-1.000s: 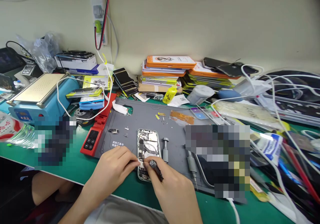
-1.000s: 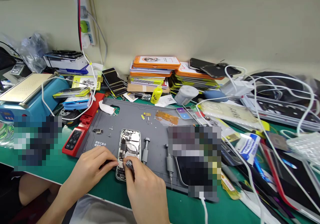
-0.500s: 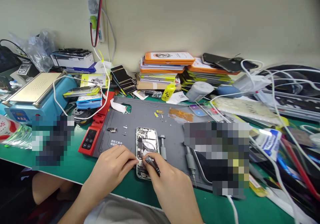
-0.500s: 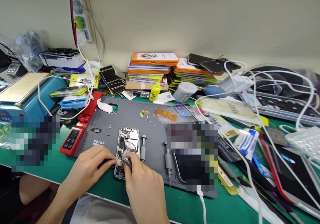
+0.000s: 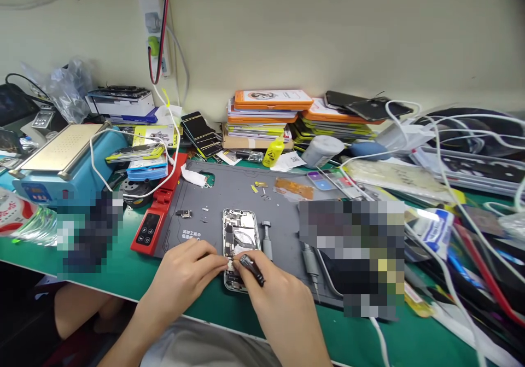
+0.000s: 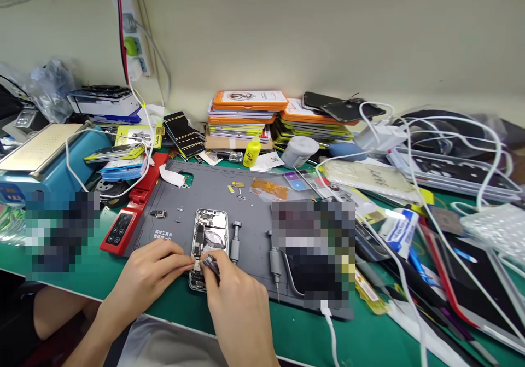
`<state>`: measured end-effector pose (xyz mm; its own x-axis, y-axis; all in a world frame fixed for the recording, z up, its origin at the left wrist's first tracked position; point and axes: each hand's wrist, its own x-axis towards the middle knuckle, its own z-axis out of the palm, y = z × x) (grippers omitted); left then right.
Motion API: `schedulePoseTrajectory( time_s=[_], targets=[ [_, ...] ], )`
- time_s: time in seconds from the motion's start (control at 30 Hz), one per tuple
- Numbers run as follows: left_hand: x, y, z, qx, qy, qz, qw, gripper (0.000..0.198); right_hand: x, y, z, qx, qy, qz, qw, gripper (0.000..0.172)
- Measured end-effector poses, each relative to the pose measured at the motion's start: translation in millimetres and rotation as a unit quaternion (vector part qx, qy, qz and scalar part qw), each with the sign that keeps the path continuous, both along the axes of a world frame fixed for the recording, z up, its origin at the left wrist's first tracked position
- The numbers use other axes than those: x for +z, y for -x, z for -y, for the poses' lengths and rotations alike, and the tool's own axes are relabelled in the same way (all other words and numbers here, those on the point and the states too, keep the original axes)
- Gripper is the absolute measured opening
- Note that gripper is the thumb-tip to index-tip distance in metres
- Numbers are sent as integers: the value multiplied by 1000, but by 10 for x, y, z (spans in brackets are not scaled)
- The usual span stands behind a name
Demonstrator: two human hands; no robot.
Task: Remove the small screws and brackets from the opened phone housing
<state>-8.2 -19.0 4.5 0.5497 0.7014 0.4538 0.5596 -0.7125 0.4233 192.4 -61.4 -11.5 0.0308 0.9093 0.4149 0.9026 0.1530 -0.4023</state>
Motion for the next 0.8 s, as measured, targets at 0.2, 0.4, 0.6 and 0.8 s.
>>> schedulePoseTrajectory(
  time_s=[0.2,0.4,0.6,0.8],
  targets=[
    [-58,-21,-20,-2,-22,10,1000,29,48,-35,-33,-12,141,11,990,11],
    [-80,-42,-44,9,1,13,1000,25,90,-13,-71,-16,176,8,984,10],
    [-51,-32,-73,17,77,16,997,15,75,-7,-78,-17,186,-3,982,13],
    [-3,-40,-88,22,122,15,992,9,55,-30,-69,-17,194,-17,981,11]
  ],
)
